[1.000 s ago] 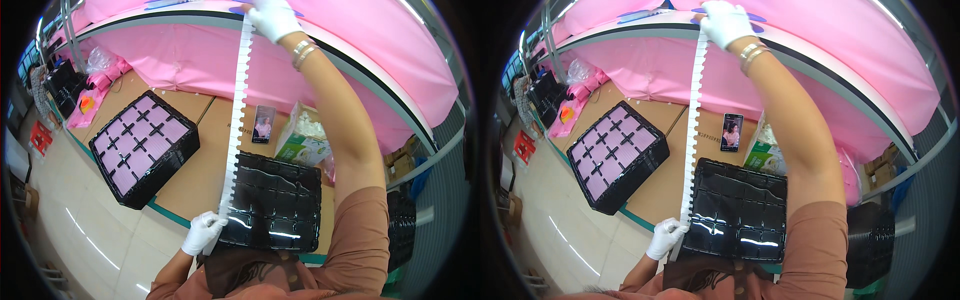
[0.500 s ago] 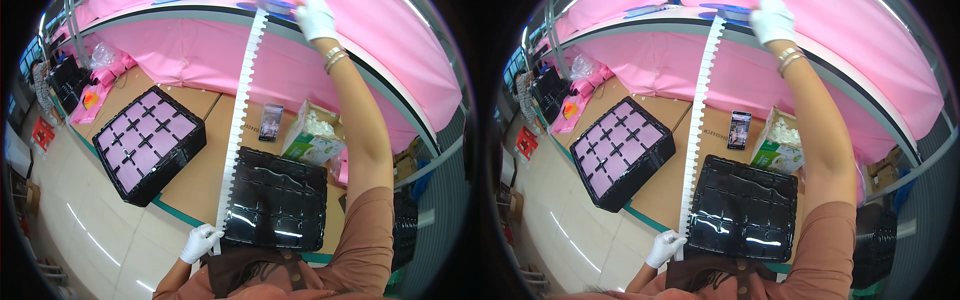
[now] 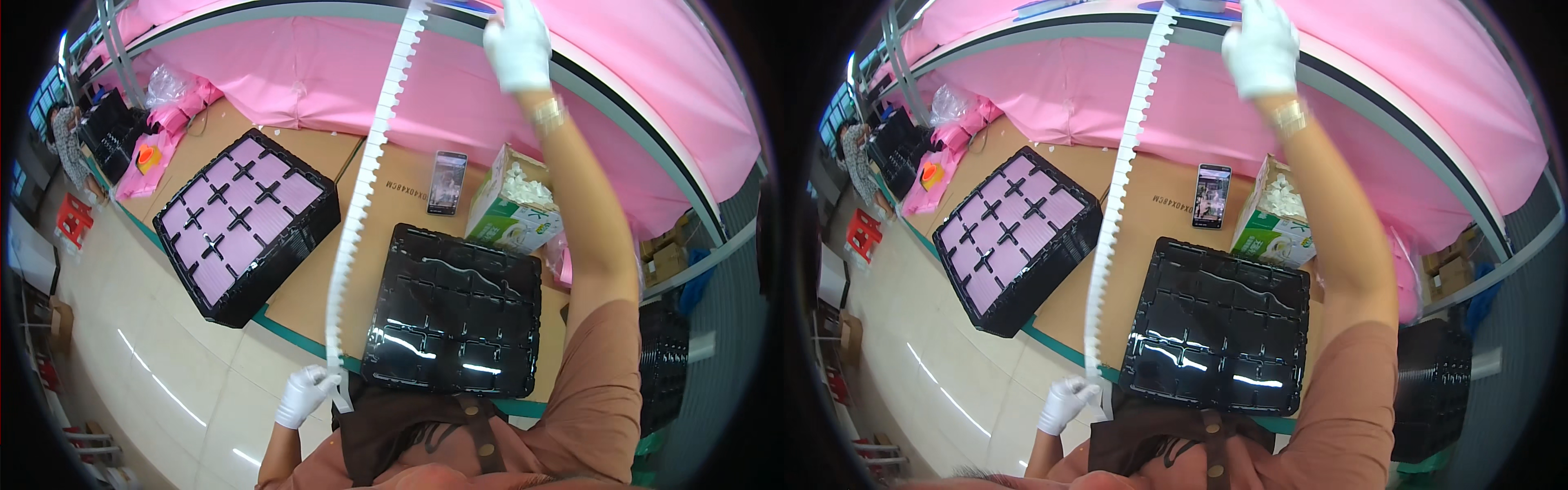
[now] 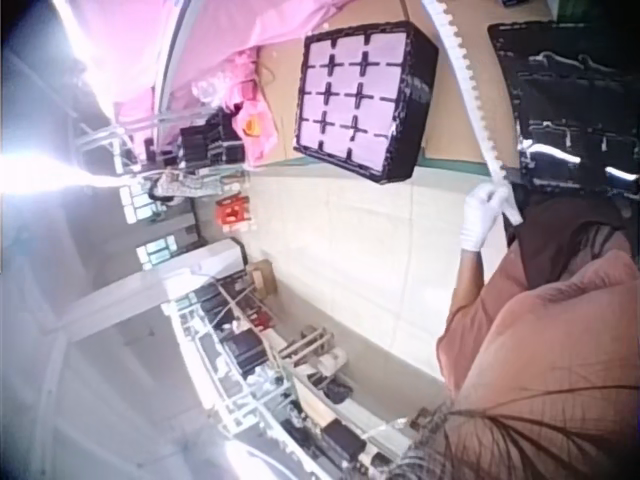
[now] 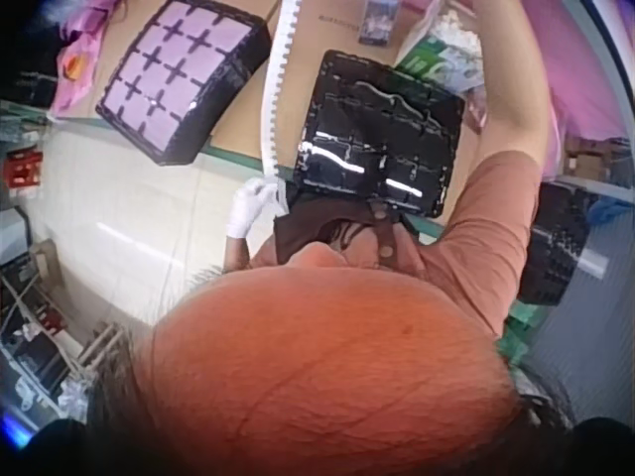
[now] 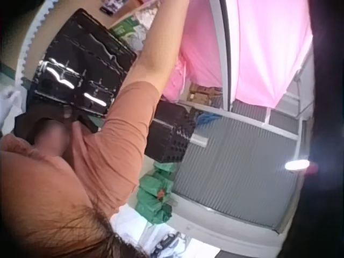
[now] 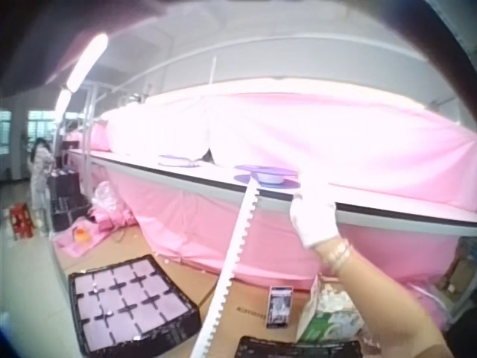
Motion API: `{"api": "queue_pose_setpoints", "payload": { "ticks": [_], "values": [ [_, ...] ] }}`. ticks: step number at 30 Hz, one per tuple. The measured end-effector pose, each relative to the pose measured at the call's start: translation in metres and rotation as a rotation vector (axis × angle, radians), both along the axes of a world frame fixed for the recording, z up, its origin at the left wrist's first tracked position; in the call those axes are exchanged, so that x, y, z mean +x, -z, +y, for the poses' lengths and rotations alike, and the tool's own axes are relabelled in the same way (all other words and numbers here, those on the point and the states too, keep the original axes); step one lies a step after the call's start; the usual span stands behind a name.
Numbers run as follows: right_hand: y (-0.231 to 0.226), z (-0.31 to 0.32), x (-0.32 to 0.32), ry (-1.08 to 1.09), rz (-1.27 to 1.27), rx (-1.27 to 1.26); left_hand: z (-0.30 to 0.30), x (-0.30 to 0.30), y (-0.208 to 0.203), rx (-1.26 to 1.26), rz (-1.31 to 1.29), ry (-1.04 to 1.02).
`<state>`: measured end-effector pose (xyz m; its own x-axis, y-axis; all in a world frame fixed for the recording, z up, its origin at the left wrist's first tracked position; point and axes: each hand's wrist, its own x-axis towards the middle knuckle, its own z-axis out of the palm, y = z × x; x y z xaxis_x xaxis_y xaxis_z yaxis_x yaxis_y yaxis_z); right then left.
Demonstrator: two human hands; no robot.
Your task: The person assembles black plastic trays by applying white adhesive strips to the edges and inserting pink foam inserts. The person repeatedly picks up trays, applies the adhesive, and places the foam inserts into the compartments.
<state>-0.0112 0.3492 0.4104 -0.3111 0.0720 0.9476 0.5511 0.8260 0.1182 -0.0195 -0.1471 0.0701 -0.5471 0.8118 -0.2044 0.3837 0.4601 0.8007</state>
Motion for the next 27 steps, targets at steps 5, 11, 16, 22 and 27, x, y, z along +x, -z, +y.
{"api": "queue_pose_setpoints", "payload": {
  "ticks": [5,11,16,22,27],
  "values": [
    [0.175,-0.135,0.082,-0.548,-0.392,-0.603,0.065,-0.002,-0.058,0.376,-0.495,-0.409],
    [0.259,-0.238,0.121,-0.719,-0.380,-1.557,0.135,0.003,-0.057,0.660,-0.634,-0.386],
    [0.280,-0.250,0.116,-0.867,0.113,-1.988,0.149,0.027,-0.057,0.718,-0.659,-0.398],
    [0.271,-0.247,0.122,-1.000,0.225,-2.157,0.143,0.044,-0.052,0.697,-0.330,-0.327],
    [0.265,-0.245,0.130,-0.951,0.080,-2.122,0.147,0.025,-0.061,0.646,-0.841,-0.401]
  ]
}}
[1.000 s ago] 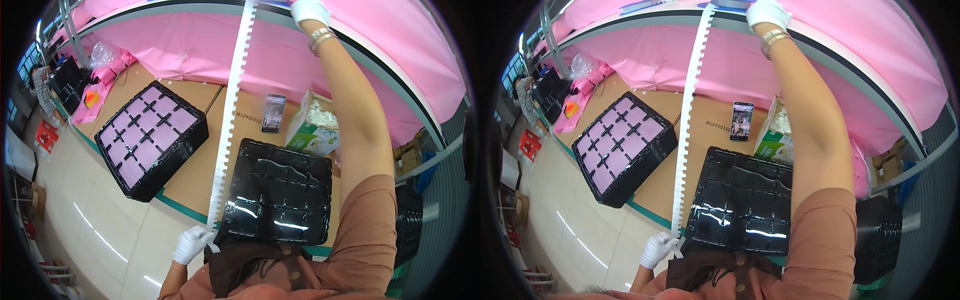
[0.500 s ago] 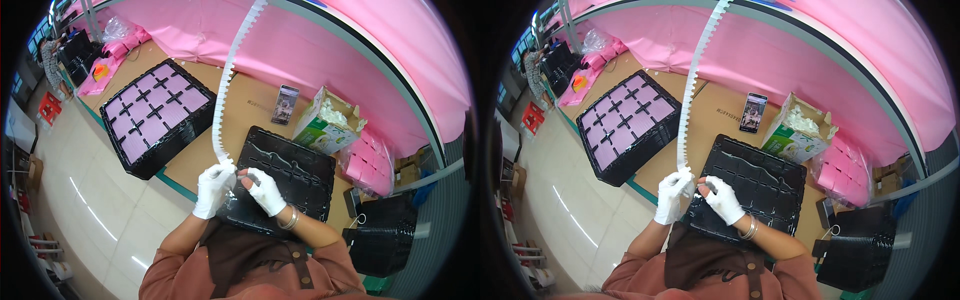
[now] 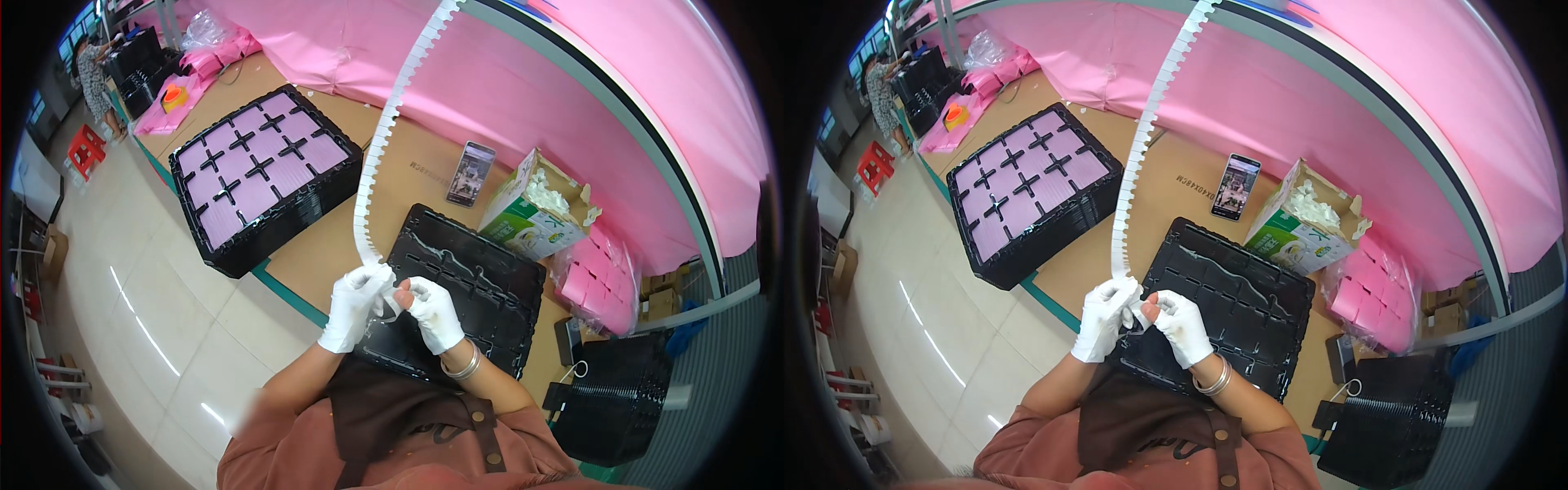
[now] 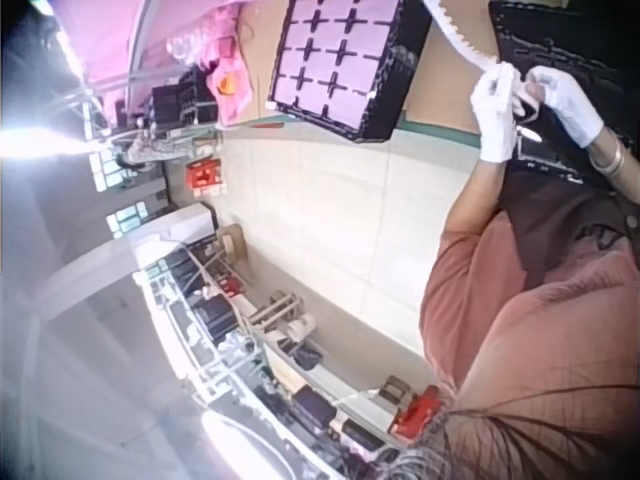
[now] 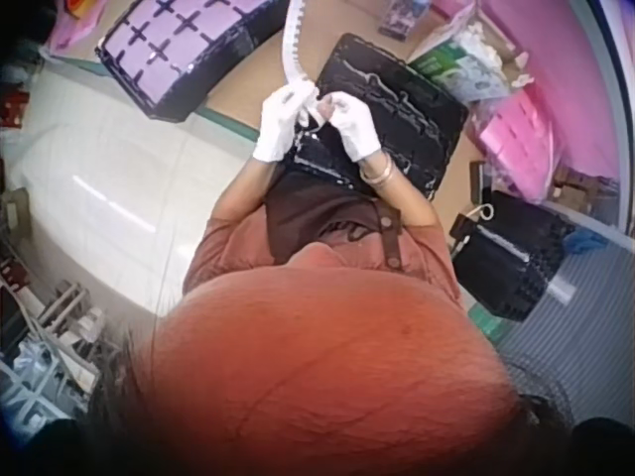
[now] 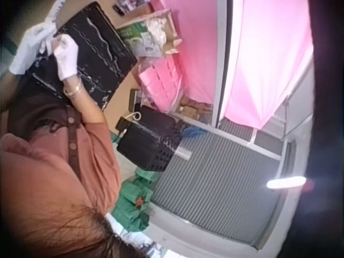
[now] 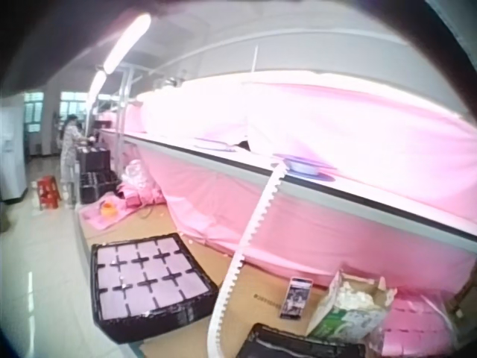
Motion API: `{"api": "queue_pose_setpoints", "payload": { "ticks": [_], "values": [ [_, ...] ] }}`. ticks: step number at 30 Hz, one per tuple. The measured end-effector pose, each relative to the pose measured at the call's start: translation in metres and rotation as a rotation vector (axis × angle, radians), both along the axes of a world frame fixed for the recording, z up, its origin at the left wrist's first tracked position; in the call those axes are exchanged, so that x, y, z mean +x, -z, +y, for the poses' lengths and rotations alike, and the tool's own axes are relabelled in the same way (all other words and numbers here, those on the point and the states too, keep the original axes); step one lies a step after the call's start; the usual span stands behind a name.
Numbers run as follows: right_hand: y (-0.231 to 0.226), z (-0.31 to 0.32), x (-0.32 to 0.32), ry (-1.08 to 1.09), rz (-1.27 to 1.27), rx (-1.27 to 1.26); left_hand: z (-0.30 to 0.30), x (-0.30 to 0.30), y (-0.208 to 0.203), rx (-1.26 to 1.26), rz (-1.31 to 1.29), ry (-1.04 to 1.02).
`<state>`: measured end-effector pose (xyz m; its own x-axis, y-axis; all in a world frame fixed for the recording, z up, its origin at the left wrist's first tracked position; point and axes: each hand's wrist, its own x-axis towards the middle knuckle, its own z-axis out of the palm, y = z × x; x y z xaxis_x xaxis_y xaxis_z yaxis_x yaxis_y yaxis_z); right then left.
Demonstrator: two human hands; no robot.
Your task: The person assembles black plastic trays by applying white adhesive strips to the edges and inserting pink foam inserts. The person repeatedly picks up trays, applies the adhesive, and places the foam inserts into the compartments.
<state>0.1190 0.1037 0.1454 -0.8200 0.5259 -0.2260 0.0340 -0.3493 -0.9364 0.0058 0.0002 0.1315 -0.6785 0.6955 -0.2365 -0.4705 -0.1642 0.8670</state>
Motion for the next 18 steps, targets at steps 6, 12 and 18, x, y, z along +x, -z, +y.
{"api": "queue_pose_setpoints", "payload": {
  "ticks": [6,12,18],
  "values": [
    [0.005,-0.001,0.005,0.144,0.054,0.717,0.008,0.008,-0.006,-0.046,-0.022,-0.001],
    [-0.010,0.046,-0.003,0.153,0.000,0.870,0.010,-0.017,0.023,-0.094,0.014,-0.116],
    [0.045,0.162,-0.035,-0.041,-0.364,1.158,0.001,-0.032,0.032,-0.132,0.059,-0.192]
  ]
}}
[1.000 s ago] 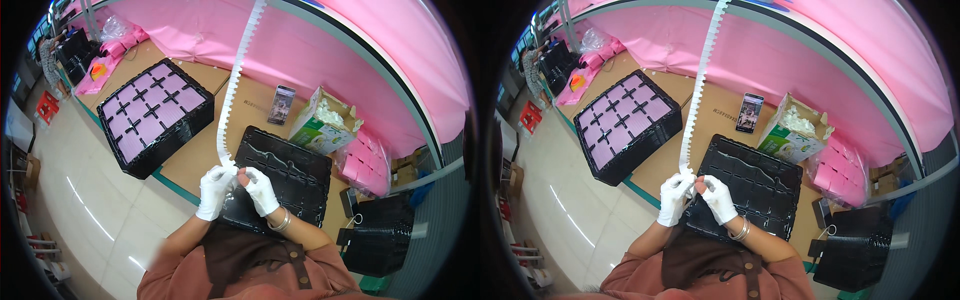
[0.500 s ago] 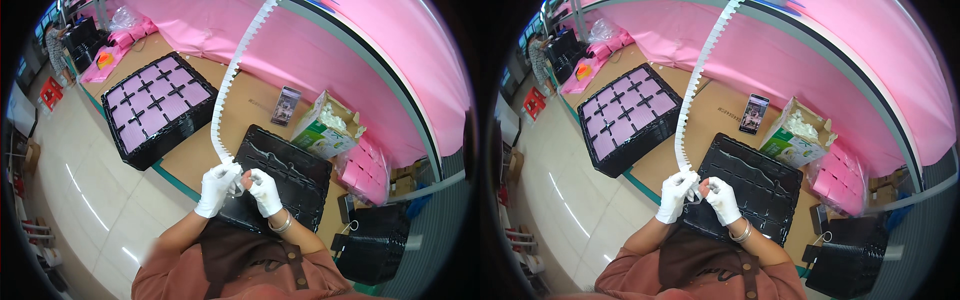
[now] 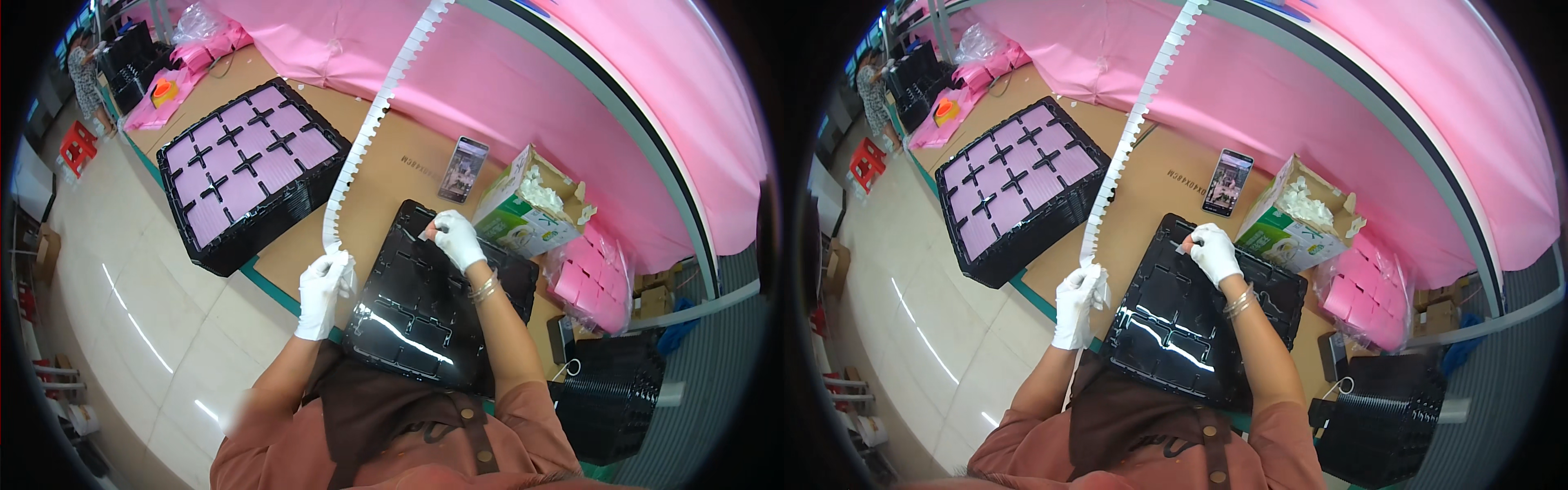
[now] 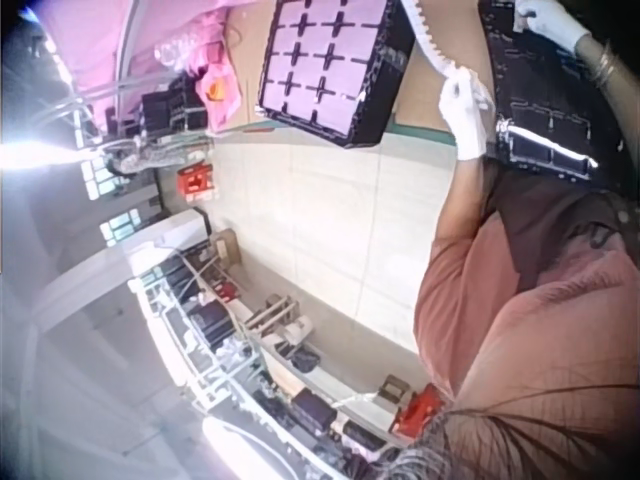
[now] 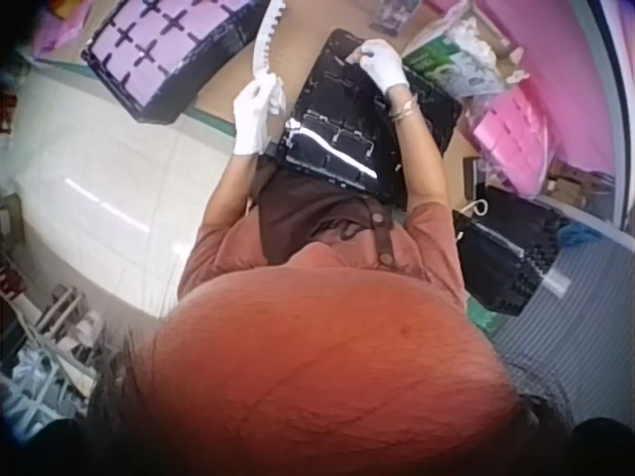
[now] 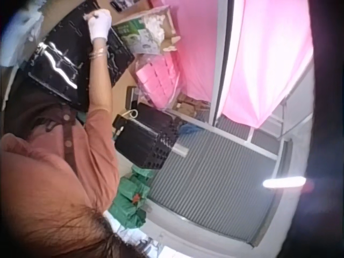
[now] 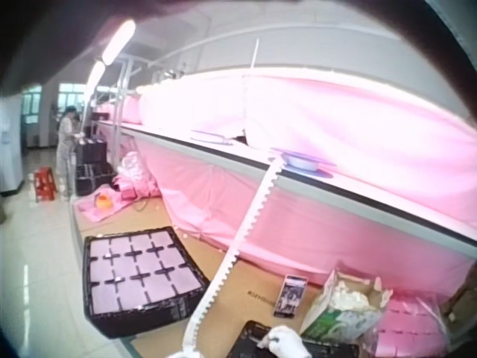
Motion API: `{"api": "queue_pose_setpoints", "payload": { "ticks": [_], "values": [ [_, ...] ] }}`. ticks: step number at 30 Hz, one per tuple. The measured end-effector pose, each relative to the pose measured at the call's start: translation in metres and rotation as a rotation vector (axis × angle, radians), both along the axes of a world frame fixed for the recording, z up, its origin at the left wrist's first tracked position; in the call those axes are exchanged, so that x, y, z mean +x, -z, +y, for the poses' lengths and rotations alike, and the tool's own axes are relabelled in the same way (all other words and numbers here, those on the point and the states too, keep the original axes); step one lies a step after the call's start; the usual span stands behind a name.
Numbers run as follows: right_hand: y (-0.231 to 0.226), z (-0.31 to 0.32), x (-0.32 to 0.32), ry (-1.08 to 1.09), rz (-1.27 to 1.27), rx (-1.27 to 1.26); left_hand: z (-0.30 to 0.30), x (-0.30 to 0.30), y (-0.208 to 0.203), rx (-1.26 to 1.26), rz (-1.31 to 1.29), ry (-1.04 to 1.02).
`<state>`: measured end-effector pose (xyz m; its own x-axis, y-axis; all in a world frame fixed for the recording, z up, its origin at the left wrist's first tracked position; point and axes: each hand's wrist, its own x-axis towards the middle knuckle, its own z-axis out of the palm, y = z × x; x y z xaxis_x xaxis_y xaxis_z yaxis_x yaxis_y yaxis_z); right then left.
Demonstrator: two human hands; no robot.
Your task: The person assembles black plastic trays by applying white adhesive strips to the edges and inserting pink foam inserts. The person repeatedly picks up trays, applies the adhesive, and places the foam inserts into the compartments.
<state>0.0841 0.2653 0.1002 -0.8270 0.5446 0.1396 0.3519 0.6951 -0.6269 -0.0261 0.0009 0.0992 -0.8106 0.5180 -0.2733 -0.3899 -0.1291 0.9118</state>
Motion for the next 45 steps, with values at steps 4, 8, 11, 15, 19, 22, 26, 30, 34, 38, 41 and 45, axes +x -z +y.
{"api": "queue_pose_setpoints", "payload": {
  "ticks": [4,8,11,15,19,22,26,30,34,38,41,45],
  "values": [
    [0.009,0.002,-0.028,0.015,-0.178,0.081,-0.014,-0.001,0.012,-0.024,0.015,-0.021],
    [0.015,-0.017,-0.039,0.224,-0.185,0.096,-0.022,-0.005,0.018,-0.021,-0.011,-0.039],
    [0.036,-0.009,-0.038,0.366,-0.041,0.086,-0.020,-0.003,0.016,-0.013,-0.014,-0.031],
    [0.010,-0.019,-0.038,0.274,-0.245,0.107,-0.017,0.000,0.015,0.028,-0.018,0.006],
    [-0.015,-0.049,-0.015,0.308,-0.075,0.102,-0.010,0.010,0.002,0.112,-0.033,0.032],
    [-0.015,-0.085,-0.002,0.217,0.143,-0.331,-0.003,0.021,-0.011,0.119,-0.031,0.082],
    [-0.024,-0.145,0.011,0.022,0.268,-1.034,0.005,0.039,-0.017,0.128,0.066,0.097],
    [-0.028,-0.153,0.021,0.059,0.347,-1.150,0.003,0.044,-0.017,0.156,-0.017,0.118],
    [-0.029,-0.152,0.029,0.083,0.332,-1.093,0.003,0.028,-0.017,0.191,-0.131,0.194],
    [-0.037,-0.172,0.036,0.017,0.498,-0.267,0.002,0.023,-0.013,0.209,-0.153,0.123],
    [-0.044,-0.164,0.038,0.056,0.386,-0.393,-0.006,0.006,0.001,0.151,-0.155,-0.031],
    [-0.005,-0.158,0.055,-0.122,0.046,-0.271,-0.023,-0.005,0.008,0.064,-0.078,-0.079]
  ]
}}
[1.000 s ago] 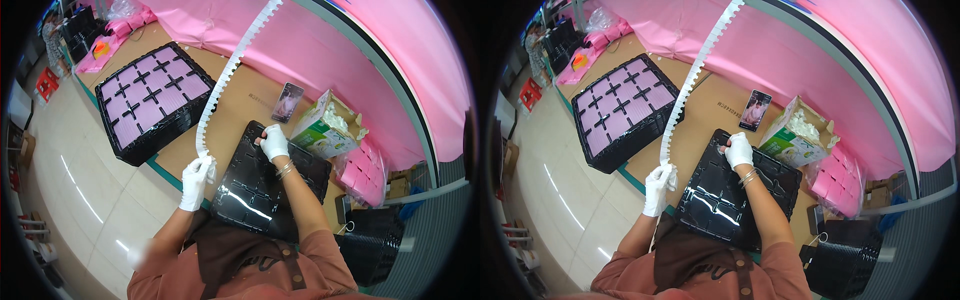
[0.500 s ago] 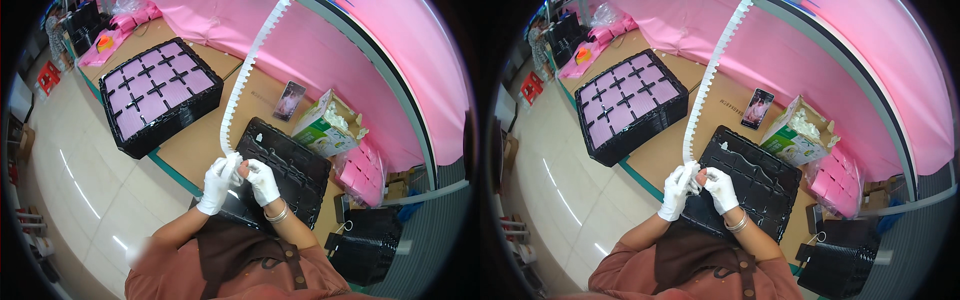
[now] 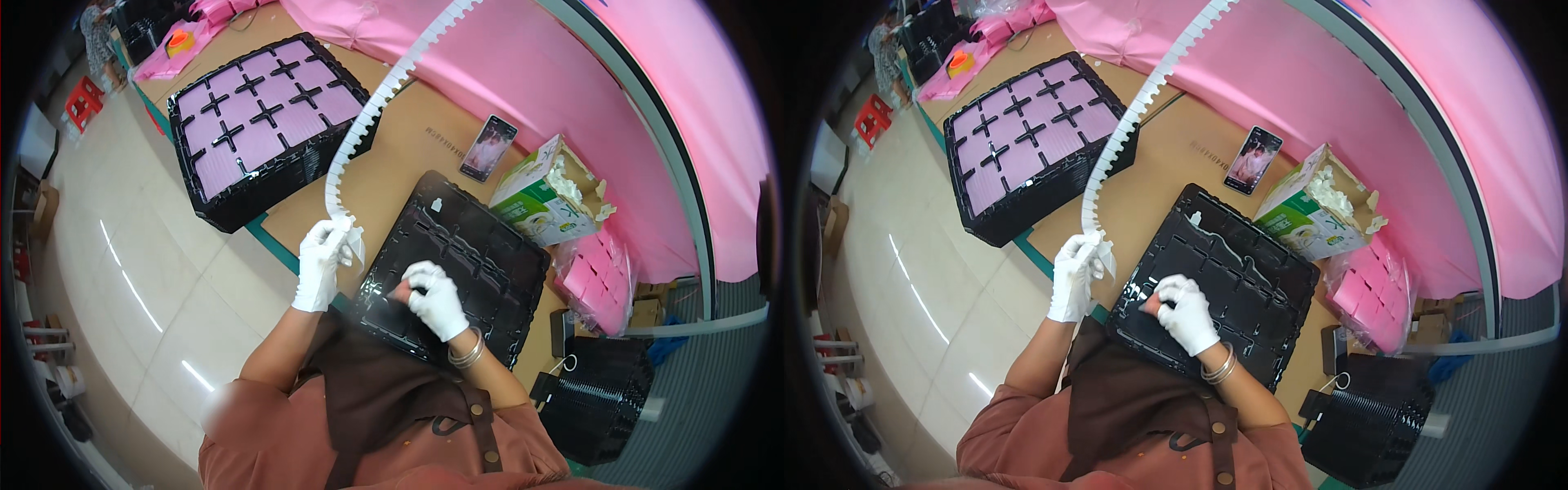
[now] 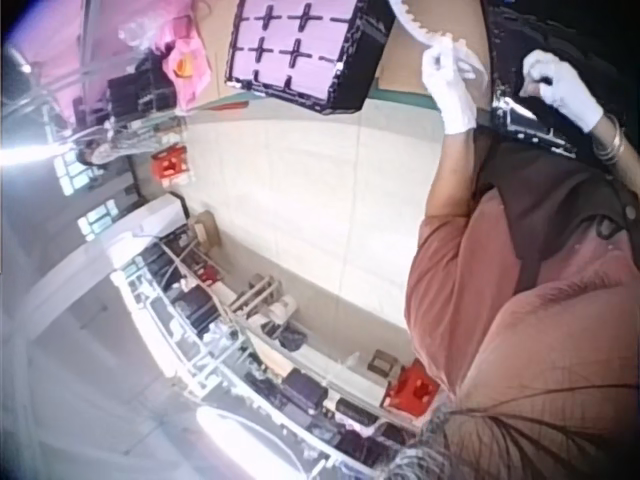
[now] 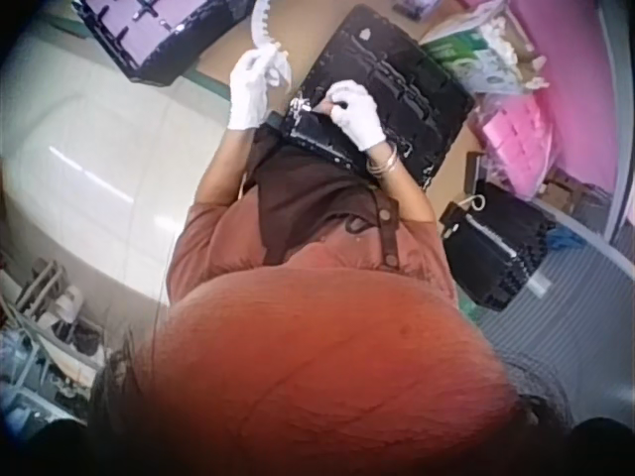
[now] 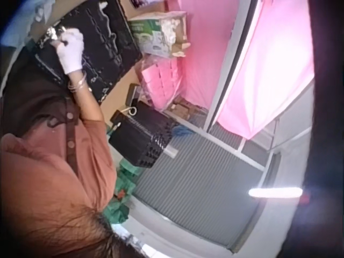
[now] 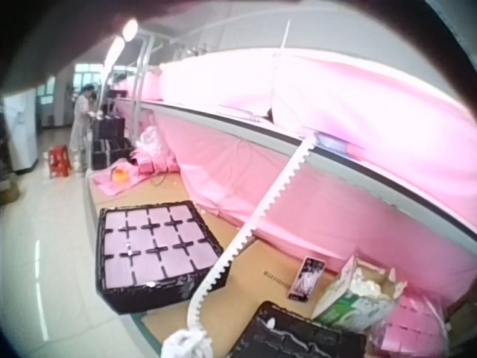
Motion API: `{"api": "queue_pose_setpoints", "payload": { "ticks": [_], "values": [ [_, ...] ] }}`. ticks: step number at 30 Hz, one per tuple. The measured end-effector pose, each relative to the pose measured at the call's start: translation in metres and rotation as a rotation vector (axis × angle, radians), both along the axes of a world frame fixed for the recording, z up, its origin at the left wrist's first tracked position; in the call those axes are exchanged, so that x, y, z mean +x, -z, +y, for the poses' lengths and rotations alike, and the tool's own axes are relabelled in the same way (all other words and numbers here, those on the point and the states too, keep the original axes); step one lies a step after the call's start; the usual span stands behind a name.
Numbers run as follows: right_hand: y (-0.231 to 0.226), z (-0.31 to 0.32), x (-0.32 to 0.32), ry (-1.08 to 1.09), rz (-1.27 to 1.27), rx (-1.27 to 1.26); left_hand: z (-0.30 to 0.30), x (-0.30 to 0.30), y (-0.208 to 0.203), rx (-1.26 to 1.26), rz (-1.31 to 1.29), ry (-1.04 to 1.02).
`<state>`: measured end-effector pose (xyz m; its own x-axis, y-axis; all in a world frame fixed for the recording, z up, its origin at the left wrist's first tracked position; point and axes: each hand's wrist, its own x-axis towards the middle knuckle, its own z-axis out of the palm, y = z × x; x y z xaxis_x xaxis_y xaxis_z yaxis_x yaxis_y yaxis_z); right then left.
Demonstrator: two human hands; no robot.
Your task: The person assembles black plastic trays by applying white adhesive strips to the edges and inserting pink foam inserts. The person repeatedly picks up trays, applies the adhesive, and places the foam inserts into the compartments.
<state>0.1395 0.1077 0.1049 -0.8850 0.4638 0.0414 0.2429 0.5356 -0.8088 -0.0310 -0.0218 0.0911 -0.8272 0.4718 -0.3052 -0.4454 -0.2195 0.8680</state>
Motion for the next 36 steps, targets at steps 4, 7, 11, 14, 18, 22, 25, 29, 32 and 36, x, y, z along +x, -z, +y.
{"api": "queue_pose_setpoints", "payload": {
  "ticks": [4,7,11,14,18,22,25,29,32,36],
  "values": [
    [0.004,-0.022,-0.003,0.015,-0.215,0.312,-0.004,-0.001,0.007,0.009,-0.005,0.004],
    [0.007,-0.029,-0.008,0.085,-0.224,0.477,-0.005,0.003,0.011,0.024,-0.002,0.018],
    [0.010,-0.023,-0.014,0.183,-0.270,0.444,-0.004,0.007,0.011,0.026,0.007,0.025],
    [0.003,-0.025,-0.011,0.052,-0.341,0.493,-0.004,0.010,0.011,0.038,0.033,0.038],
    [-0.005,-0.022,0.000,0.104,-0.056,0.306,-0.002,0.022,-0.001,0.073,0.030,0.093],
    [-0.025,-0.012,-0.012,0.312,0.195,-0.555,0.008,0.049,-0.014,0.051,0.029,0.224],
    [-0.018,-0.006,-0.010,0.228,0.214,-0.823,0.015,0.065,-0.013,0.078,0.051,0.254],
    [-0.022,-0.005,0.003,0.206,0.218,-0.830,0.021,0.060,-0.033,0.272,-0.297,0.350],
    [-0.030,-0.012,0.011,0.238,0.316,-0.270,0.029,0.053,-0.029,0.157,-0.243,0.415],
    [-0.053,0.008,0.034,0.244,0.376,-0.052,0.038,0.054,-0.027,0.096,-0.151,0.283]
  ]
}}
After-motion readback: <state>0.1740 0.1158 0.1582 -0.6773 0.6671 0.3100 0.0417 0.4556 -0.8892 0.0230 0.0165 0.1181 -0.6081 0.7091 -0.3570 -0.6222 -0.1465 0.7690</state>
